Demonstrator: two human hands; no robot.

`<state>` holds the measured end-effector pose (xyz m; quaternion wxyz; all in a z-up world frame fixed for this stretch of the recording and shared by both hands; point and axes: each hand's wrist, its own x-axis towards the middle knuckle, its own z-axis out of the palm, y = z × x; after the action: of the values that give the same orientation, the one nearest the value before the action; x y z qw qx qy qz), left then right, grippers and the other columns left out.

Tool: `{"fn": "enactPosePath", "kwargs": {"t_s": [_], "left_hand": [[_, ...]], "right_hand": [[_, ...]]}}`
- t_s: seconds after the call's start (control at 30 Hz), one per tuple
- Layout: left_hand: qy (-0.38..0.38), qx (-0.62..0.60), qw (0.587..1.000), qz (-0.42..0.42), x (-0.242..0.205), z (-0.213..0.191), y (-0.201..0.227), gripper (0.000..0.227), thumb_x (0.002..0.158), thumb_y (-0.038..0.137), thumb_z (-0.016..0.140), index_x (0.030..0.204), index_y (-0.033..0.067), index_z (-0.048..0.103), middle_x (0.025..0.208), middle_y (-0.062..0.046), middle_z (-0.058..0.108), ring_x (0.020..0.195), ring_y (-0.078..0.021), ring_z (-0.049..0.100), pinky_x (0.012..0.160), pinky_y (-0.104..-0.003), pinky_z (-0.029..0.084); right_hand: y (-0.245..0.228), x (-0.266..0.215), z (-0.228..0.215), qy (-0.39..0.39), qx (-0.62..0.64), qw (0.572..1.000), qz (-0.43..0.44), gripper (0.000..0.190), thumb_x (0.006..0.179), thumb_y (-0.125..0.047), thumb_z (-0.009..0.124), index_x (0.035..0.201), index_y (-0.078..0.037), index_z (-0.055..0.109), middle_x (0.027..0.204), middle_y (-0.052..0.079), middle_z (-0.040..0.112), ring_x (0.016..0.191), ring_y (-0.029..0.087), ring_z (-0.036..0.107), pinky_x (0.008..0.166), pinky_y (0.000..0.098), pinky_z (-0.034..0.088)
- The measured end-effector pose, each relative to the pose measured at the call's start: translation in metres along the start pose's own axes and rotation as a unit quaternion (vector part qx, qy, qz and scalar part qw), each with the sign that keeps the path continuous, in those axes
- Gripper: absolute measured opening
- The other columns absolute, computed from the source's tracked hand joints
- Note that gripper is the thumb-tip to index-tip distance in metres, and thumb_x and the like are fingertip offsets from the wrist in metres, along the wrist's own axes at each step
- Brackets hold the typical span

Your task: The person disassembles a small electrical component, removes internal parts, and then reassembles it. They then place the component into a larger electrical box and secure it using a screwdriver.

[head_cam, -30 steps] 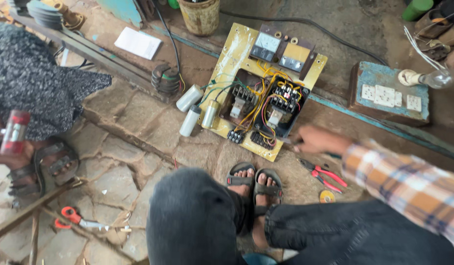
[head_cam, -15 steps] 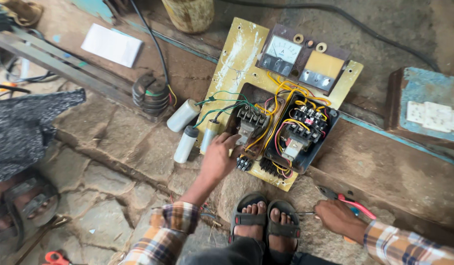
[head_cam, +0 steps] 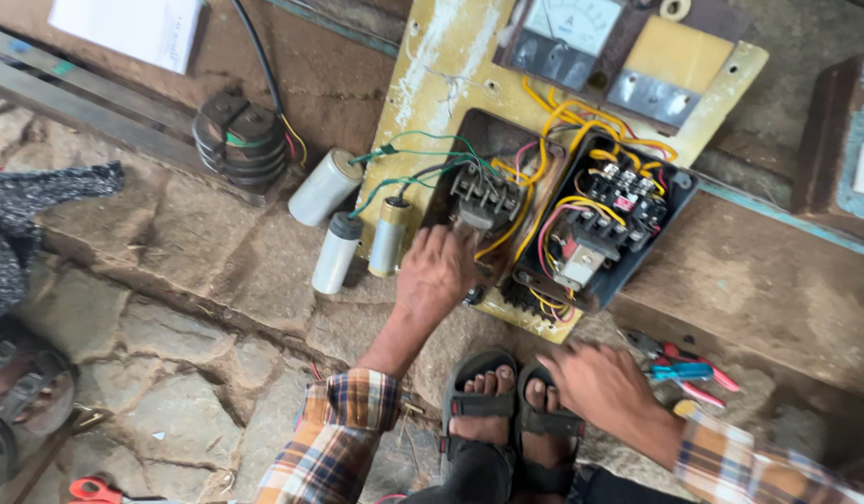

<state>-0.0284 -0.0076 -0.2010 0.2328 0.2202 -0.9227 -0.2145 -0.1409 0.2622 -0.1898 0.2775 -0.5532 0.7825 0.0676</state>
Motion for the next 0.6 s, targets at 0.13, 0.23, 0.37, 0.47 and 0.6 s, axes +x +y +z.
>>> {"fn": "enactPosePath", "kwargs": {"t_s": [0.13,0.23,0.37,0.47,0.6], "left_hand": [[0.035,0.000,0.999,-0.031,0.007,-0.003,0.009,0.014,0.094,0.015,0.071,0.100,0.0029,0.068,0.091,-0.013,0.064,0.084,-0.0334,0.064,0.072,-0.042,0.054],[0.065,-0.012,0.998,-0.017,0.006,-0.007,0.012,0.017,0.094,0.015,0.070,0.103,0.0009,0.068,0.093,-0.013,0.065,0.082,-0.0326,0.063,0.073,-0.041,0.054],[0.062,-0.021,0.997,-0.043,0.009,-0.005,0.014,0.016,0.097,0.013,0.071,0.106,0.0002,0.069,0.089,-0.012,0.064,0.081,-0.0313,0.065,0.071,-0.041,0.054],[0.032,-0.021,0.997,-0.068,0.009,-0.008,0.009,0.014,0.097,0.019,0.076,0.097,0.0066,0.069,0.090,-0.012,0.066,0.085,-0.0323,0.065,0.075,-0.043,0.055],[0.068,-0.075,0.991,-0.085,0.002,-0.011,0.009,0.041,0.081,0.018,0.079,0.115,-0.0027,0.066,0.105,-0.019,0.066,0.093,-0.0376,0.063,0.082,-0.046,0.053]], "right_hand": [[-0.050,0.034,-0.082,0.104,0.096,0.990,0.021,0.031,0.094,-0.034,0.063,0.092,-0.006,0.076,0.083,0.015,0.075,0.064,0.034,0.072,0.061,0.0457,0.059],[-0.063,0.052,-0.117,0.173,0.202,0.962,0.064,0.026,0.094,-0.031,0.066,0.097,-0.009,0.078,0.085,0.015,0.077,0.057,0.028,0.072,0.057,0.0410,0.057],[-0.077,0.072,-0.119,0.261,0.309,0.887,0.224,0.022,0.095,-0.031,0.075,0.099,-0.011,0.081,0.073,0.018,0.076,0.057,0.025,0.072,0.055,0.0373,0.052],[-0.085,0.085,-0.107,0.364,0.375,0.832,0.187,0.018,0.093,-0.024,0.077,0.098,-0.007,0.078,0.081,0.014,0.077,0.063,0.022,0.074,0.056,0.0326,0.055],[-0.089,0.107,-0.096,0.450,0.346,0.820,0.074,0.015,0.090,-0.016,0.076,0.100,-0.004,0.077,0.094,0.012,0.076,0.078,0.025,0.075,0.065,0.0334,0.058]]}}
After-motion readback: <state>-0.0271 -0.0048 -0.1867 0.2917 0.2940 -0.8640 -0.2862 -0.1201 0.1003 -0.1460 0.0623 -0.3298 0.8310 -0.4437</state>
